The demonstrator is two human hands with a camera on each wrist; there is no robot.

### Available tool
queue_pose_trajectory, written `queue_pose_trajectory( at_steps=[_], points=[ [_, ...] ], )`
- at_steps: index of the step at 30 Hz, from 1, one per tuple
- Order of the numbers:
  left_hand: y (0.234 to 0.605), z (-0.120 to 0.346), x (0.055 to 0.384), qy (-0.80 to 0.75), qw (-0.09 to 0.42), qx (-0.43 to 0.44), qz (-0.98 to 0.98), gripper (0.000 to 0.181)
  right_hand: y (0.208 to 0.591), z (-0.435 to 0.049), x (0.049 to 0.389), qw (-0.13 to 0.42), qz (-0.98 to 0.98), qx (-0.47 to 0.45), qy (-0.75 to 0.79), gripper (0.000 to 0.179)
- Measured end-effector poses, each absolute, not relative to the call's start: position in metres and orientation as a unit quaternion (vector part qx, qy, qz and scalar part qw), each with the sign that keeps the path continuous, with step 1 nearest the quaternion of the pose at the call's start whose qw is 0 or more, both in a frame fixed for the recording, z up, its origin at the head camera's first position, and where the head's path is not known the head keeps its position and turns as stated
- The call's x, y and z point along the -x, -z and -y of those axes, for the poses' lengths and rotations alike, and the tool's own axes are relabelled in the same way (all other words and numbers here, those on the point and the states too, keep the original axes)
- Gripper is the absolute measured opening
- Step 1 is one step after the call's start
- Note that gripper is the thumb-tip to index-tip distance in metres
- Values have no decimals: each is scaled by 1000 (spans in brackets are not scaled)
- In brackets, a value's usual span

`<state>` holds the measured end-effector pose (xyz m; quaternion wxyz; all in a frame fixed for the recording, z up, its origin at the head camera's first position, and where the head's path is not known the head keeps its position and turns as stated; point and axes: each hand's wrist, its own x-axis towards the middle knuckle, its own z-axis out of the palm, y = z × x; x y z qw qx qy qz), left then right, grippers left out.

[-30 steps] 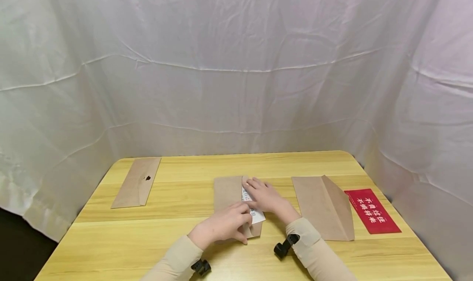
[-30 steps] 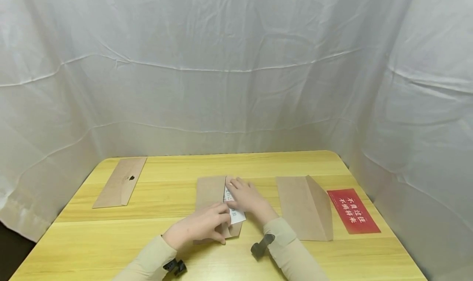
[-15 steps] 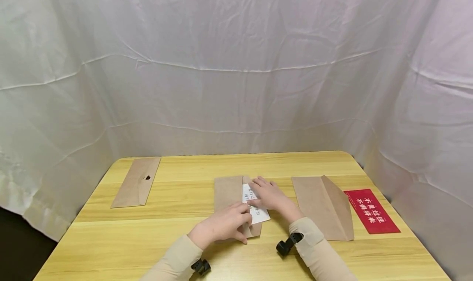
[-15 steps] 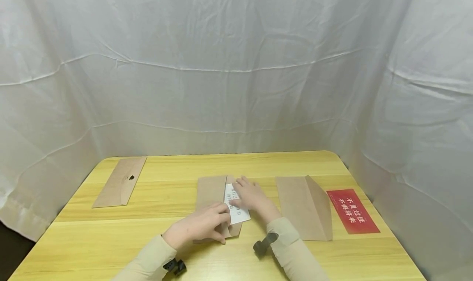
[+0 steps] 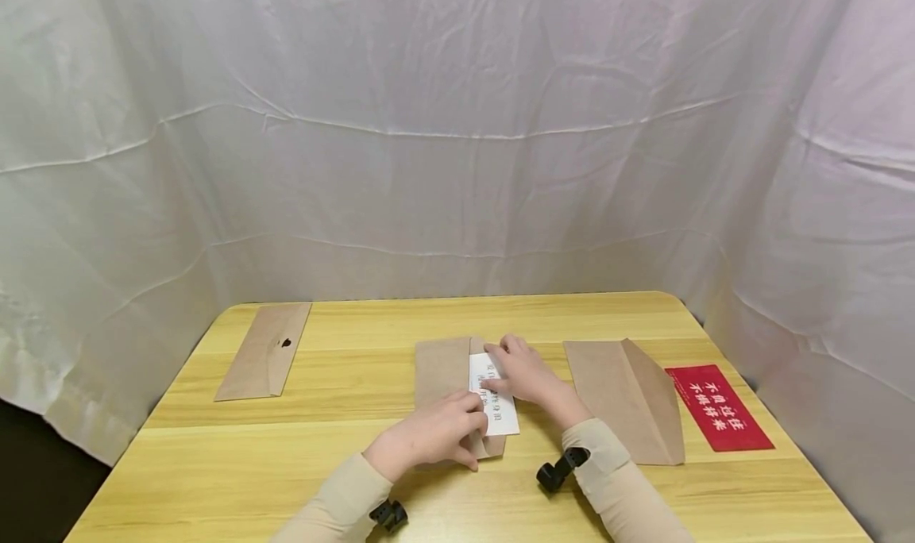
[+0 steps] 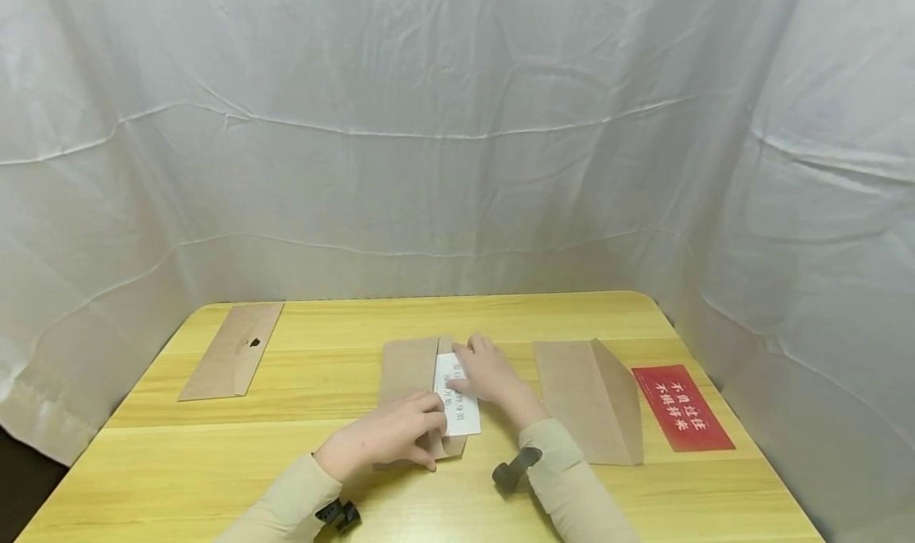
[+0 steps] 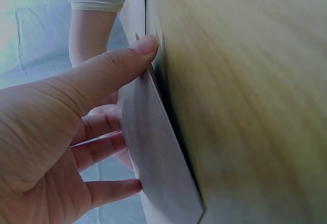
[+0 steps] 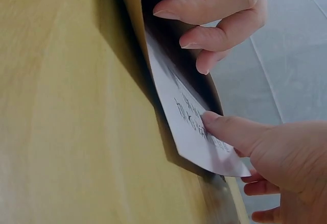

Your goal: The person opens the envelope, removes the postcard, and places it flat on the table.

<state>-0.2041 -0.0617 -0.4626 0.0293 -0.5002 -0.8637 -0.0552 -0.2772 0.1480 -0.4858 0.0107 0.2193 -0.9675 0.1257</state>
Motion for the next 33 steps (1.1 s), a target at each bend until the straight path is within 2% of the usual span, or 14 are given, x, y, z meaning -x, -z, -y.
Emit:
queue_pose_trajectory(
  at_steps=[9,33],
  points=[
    [463,62,204,53,31,499,864,39,481,-148,277,40,967,-217,-128,58],
    [458,64,205,76,6,488,870,37,475,-175,279,51,967,-208,-136,57]
  ],
)
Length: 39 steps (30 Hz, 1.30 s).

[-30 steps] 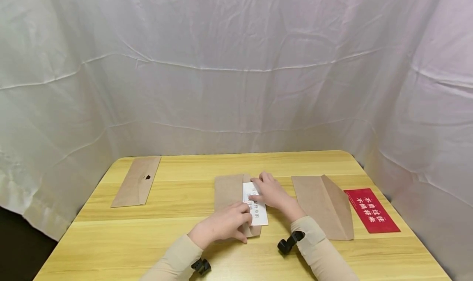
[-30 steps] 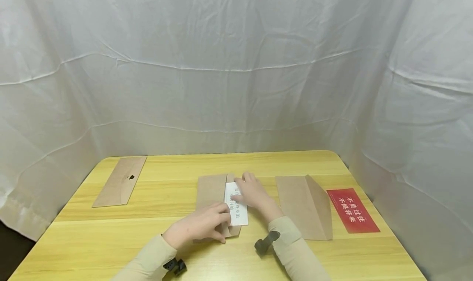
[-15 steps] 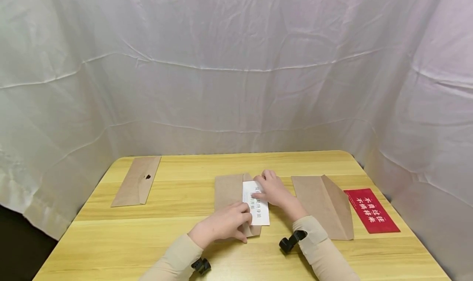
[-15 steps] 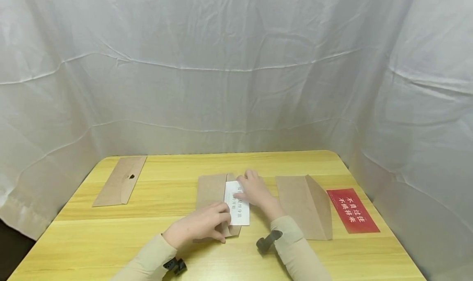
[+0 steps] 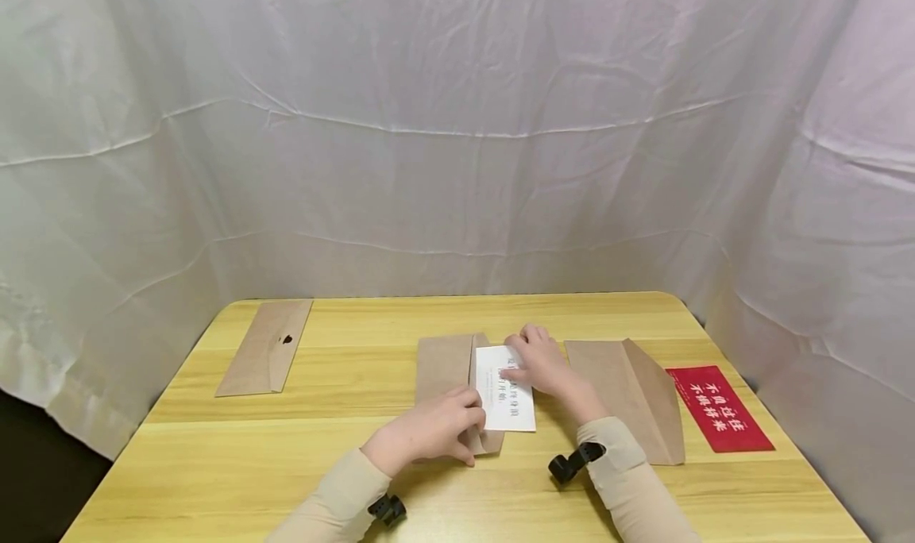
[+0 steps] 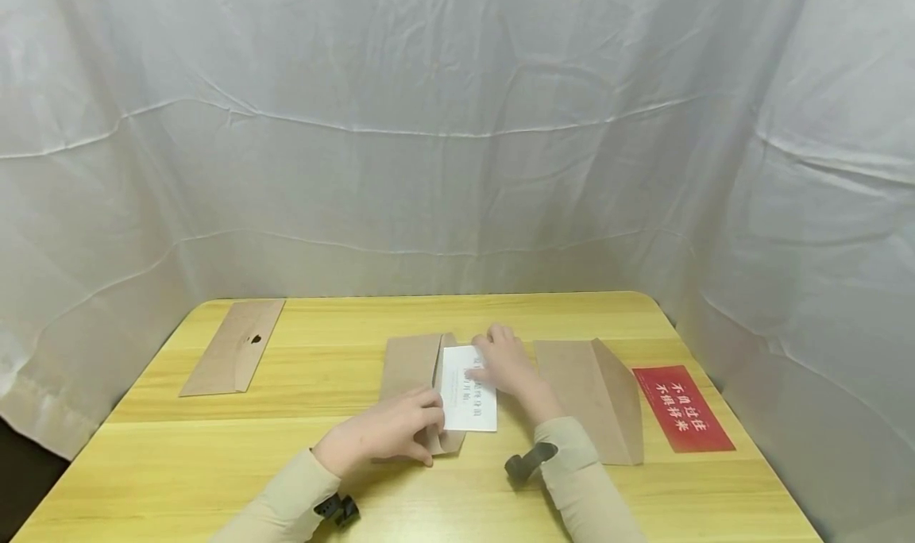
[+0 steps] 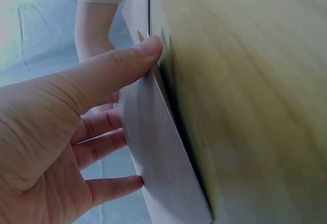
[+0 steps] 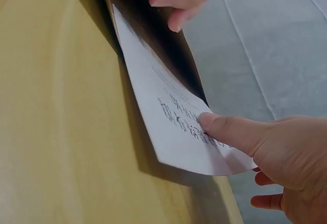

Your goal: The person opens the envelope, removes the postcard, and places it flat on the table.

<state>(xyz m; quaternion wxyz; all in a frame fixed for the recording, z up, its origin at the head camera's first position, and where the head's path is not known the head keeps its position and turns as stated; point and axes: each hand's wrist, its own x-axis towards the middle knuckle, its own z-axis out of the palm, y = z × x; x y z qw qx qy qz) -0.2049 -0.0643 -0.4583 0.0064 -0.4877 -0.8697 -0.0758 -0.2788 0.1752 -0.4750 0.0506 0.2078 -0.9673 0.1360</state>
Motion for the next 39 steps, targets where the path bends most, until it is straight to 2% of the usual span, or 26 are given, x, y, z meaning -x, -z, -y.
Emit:
queue_pose_trajectory(
  at_steps=[19,39],
  points=[
    [460,69,209,91,-19,468,879,35,474,-199,282,35,970,-186,-153,54],
    [459,72,212,98,-33,467,878,33,473,-216,285,-12,979,-144,-141,56]
  ],
)
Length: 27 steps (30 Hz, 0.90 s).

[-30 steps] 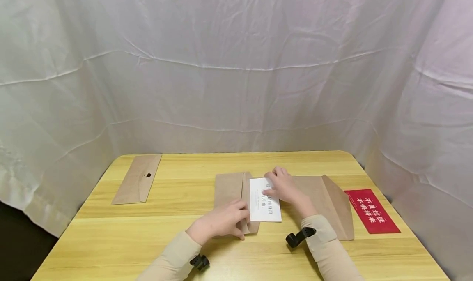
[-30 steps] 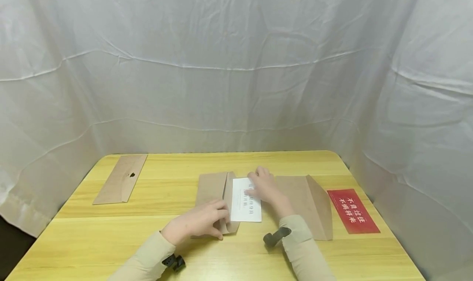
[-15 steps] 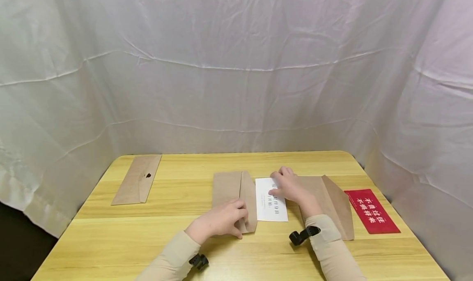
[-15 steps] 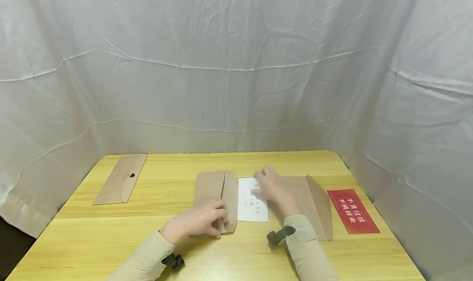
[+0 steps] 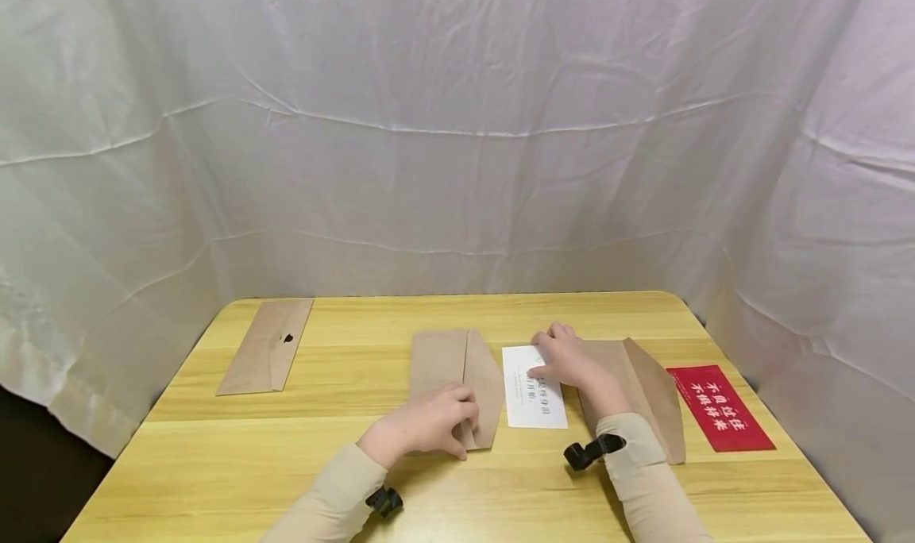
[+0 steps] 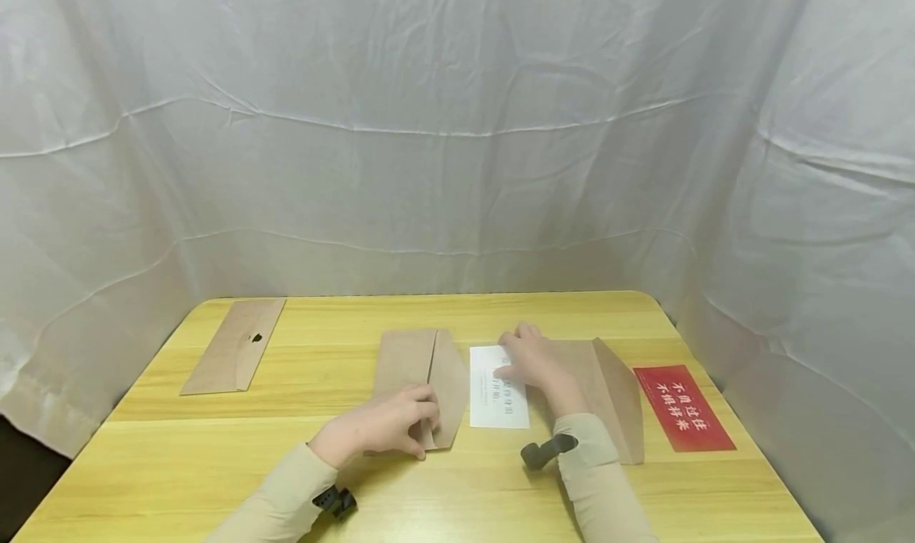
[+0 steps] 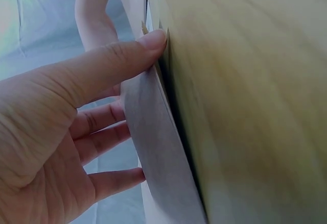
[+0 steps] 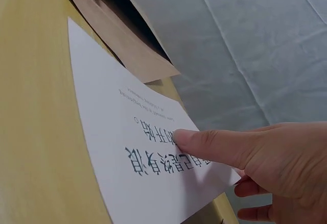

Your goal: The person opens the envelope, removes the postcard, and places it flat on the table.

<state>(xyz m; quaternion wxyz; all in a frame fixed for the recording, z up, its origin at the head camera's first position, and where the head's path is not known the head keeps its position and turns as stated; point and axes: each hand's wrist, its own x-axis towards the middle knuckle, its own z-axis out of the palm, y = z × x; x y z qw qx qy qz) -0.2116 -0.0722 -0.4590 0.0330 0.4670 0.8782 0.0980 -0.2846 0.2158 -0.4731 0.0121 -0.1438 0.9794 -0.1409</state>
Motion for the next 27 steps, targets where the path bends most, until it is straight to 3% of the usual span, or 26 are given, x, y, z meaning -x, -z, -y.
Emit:
queue_pose_trajectory(
  at_steps=[27],
  points=[
    [461,75,216,-127,80,-460,-875,30,474,-218,282,45,-978,144,145,53]
  ],
)
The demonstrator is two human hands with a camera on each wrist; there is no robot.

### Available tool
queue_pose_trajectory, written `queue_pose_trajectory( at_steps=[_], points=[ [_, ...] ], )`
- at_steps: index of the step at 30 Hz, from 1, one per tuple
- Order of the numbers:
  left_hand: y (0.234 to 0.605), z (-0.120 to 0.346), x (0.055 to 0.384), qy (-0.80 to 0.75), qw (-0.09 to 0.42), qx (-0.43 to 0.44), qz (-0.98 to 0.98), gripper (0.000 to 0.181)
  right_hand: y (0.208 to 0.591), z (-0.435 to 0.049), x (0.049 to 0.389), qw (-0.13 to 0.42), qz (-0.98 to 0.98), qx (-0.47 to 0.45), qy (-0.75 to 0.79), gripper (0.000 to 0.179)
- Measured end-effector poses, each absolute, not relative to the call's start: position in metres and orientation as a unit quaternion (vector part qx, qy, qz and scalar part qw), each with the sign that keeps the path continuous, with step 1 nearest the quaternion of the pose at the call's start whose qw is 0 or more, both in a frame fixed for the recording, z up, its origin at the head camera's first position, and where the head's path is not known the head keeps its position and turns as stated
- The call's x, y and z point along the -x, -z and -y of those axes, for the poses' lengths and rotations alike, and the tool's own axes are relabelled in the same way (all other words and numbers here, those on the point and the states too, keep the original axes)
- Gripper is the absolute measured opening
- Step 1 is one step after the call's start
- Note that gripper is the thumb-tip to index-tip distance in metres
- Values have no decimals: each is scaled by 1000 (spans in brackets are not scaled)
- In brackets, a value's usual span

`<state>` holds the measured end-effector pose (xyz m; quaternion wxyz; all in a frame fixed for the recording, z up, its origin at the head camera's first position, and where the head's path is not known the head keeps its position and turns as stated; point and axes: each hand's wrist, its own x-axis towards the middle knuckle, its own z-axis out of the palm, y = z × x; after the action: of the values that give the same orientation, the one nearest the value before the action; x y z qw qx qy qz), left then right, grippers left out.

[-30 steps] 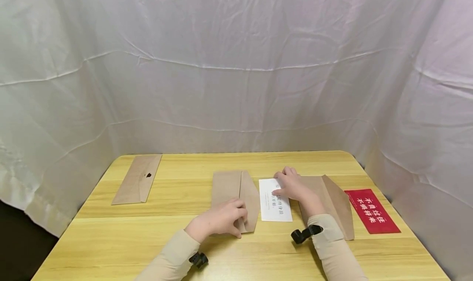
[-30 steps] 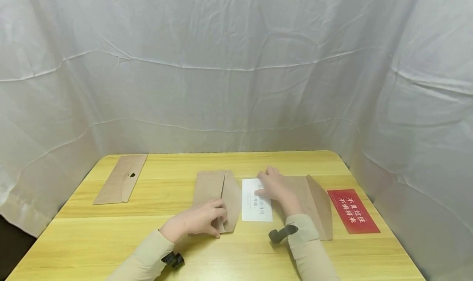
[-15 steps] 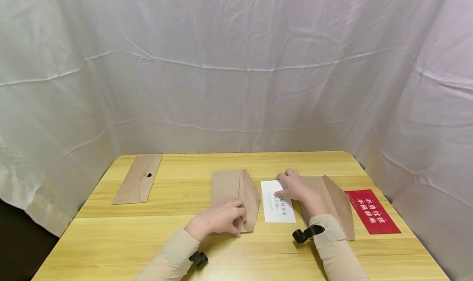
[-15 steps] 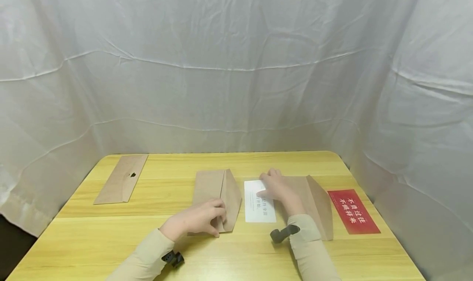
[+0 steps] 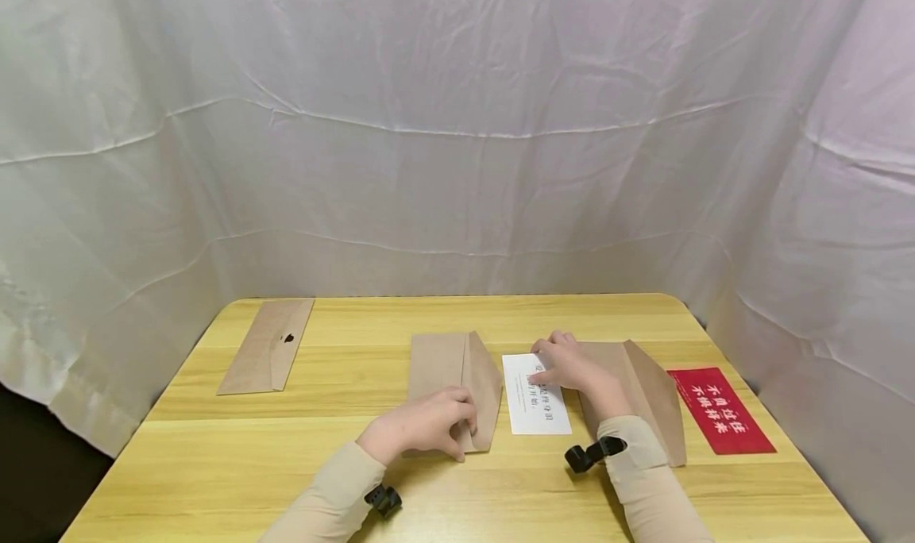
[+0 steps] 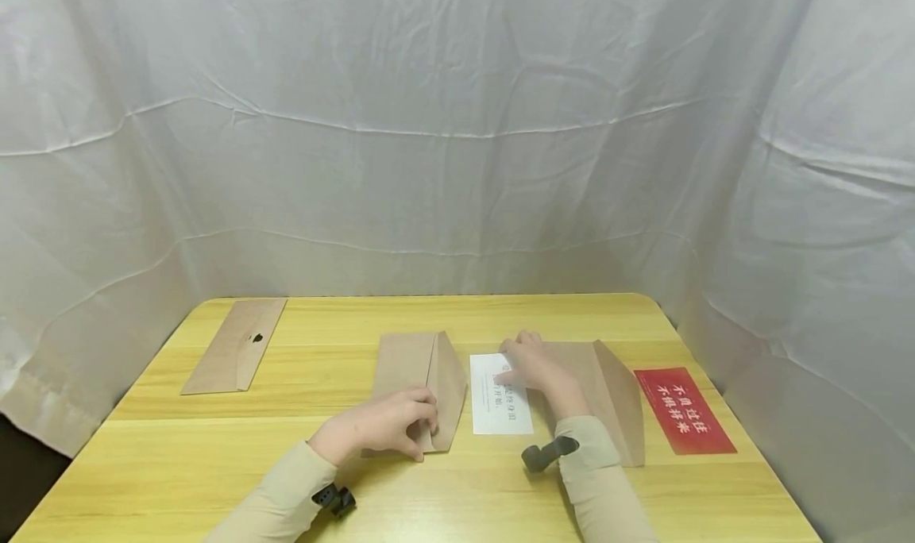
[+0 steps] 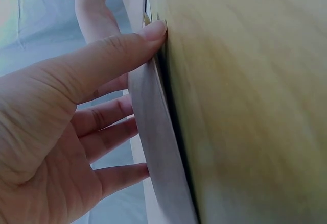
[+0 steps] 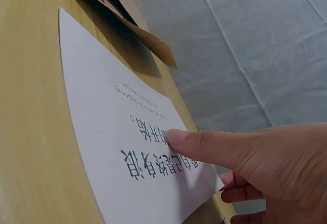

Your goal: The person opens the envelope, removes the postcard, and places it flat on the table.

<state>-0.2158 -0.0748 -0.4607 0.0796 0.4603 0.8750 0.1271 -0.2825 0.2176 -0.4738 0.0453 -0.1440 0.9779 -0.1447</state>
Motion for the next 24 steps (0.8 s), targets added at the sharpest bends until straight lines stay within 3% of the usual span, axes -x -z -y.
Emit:
queue_pose_trajectory(
  at_steps=[17,24],
  points=[
    [464,76,219,-147,101,-460,-870,34,468,-215,278,48,-975,146,158,65],
    [452,84,220,-172,77,-453,-871,37,461,-212,275,43,-976,154,147,64]
  ],
)
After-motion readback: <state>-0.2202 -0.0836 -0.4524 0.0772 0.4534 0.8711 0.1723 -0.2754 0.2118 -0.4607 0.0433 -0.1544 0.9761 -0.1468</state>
